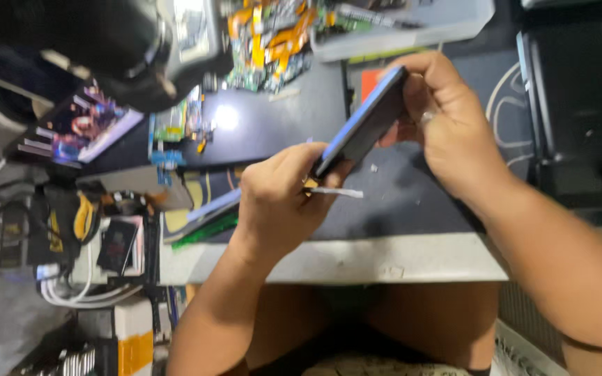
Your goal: The person disassembles a smartphone by removing screws and separating the motherboard from the chassis. They then remove the back cover from another phone and unscrew internal components, working with multiple disassembled devices on the bench.
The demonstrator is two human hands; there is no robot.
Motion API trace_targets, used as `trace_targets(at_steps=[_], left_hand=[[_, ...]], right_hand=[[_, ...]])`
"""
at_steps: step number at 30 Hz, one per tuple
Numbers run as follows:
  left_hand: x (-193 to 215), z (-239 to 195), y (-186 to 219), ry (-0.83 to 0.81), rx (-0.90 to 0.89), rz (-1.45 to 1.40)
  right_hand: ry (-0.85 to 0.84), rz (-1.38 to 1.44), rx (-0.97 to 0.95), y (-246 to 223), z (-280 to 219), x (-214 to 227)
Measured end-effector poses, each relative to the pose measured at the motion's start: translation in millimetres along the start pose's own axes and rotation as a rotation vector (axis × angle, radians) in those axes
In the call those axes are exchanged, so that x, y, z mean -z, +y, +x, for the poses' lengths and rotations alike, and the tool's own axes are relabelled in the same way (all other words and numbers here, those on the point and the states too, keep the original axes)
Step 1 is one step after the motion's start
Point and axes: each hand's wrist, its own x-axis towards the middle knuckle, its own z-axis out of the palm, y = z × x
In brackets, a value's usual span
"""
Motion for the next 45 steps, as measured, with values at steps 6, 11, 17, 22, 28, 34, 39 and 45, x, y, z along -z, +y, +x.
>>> trace_targets(at_steps=[6,11,17,22,28,34,39,45], left_hand=[[-16,4,-6,0.037,0.060,-0.141],[-13,-7,-14,0.064,0.162,-0.178],[-21,-11,-14,0.133,-0.090,-0.007],[-22,-12,-7,0.077,-0.176,0.101],[-20,-6,-6,0.079,-0.171,0.124],[-14,-15,-10,0.009,-0.107,0.000],[-2,-15,-12,0.085,-0.037,-0.148],[28,-2,11,0.129,0.002,-0.296]], right_hand=[[0.052,-0.169,0.015,1,-11,-5],[0.014,-0.072,-0.125,-6,-13,-7],[-0.044,-0.159,-0.050,-7,-18,-10],[-0.096,-0.076,-0.071,-14,-16,-6],[-0.136,0.060,-0.179,-17,-9,-3],[-0.097,0.060,-0.120,-14,-11,1],[-0.033,0.056,-0.067,-14,-8,7],[-0.019,0.155,-0.050,-9,-6,12]])
